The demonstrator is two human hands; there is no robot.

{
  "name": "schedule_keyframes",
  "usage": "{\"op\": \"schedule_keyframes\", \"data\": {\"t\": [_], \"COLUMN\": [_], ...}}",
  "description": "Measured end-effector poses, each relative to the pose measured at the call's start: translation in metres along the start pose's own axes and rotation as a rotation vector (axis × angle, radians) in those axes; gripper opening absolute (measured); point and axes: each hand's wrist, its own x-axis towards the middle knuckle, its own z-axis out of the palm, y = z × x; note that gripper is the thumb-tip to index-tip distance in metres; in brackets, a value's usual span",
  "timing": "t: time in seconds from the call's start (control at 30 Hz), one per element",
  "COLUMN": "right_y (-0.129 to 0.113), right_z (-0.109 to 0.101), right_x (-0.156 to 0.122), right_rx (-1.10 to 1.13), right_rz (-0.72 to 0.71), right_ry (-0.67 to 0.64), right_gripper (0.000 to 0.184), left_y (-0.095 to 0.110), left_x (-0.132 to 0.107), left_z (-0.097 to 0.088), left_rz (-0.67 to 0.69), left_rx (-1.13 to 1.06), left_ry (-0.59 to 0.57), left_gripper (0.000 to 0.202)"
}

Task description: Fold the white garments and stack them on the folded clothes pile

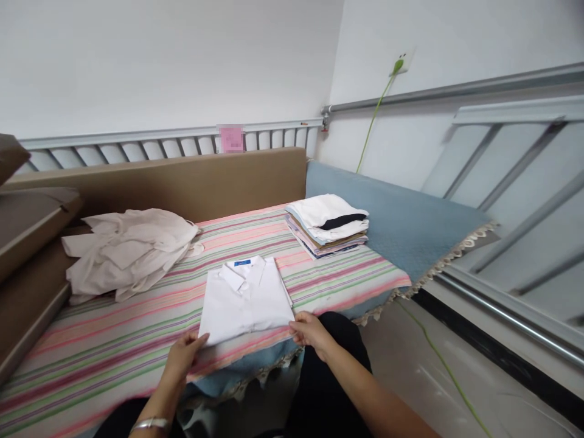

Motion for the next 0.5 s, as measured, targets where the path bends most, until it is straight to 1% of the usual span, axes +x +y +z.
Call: {"op": "schedule_keyframes", "data": {"t": [0.07, 0.13, 0.23, 0.33, 0.37, 0.43, 0.5], "right_y": [0.001, 0.0, -0.002, -0.003, -0.004, -0.005, -0.007], "right_z": [0.0, 0.0, 0.0, 0.0, 0.001, 0.001, 0.002], "right_x": [-0.002, -0.003, -0.004, -0.004, -0.004, -0.002, 0.001], "right_rx": [0.069, 0.121, 0.154, 0.091, 0.06, -0.004, -0.065], "right_rz": [-0.03, -0.047, -0.033, 0.001, 0.008, 0.016, 0.006], "right_ry": [-0.018, -0.032, -0.064, -0.115, -0.122, -0.098, -0.044], "right_gripper": [0.034, 0.034, 0.036, 0.033, 0.03, 0.027, 0.028], "left_y": [0.002, 0.004, 0.007, 0.009, 0.008, 0.007, 0.006], "left_x": [0.0, -0.001, -0.002, 0.0, 0.002, 0.005, 0.008], "left_z": [-0.002, -0.003, -0.003, -0.005, -0.006, -0.009, -0.011], "left_rz": [0.03, 0.045, 0.018, -0.005, -0.008, -0.017, -0.02], "left_rx": [-0.052, -0.109, -0.164, -0.179, -0.176, -0.168, -0.174], "left_ry": [0.01, -0.005, -0.113, -0.231, -0.255, -0.27, -0.246], "left_gripper": [0.045, 0.043, 0.043, 0.055, 0.055, 0.047, 0.039]}}
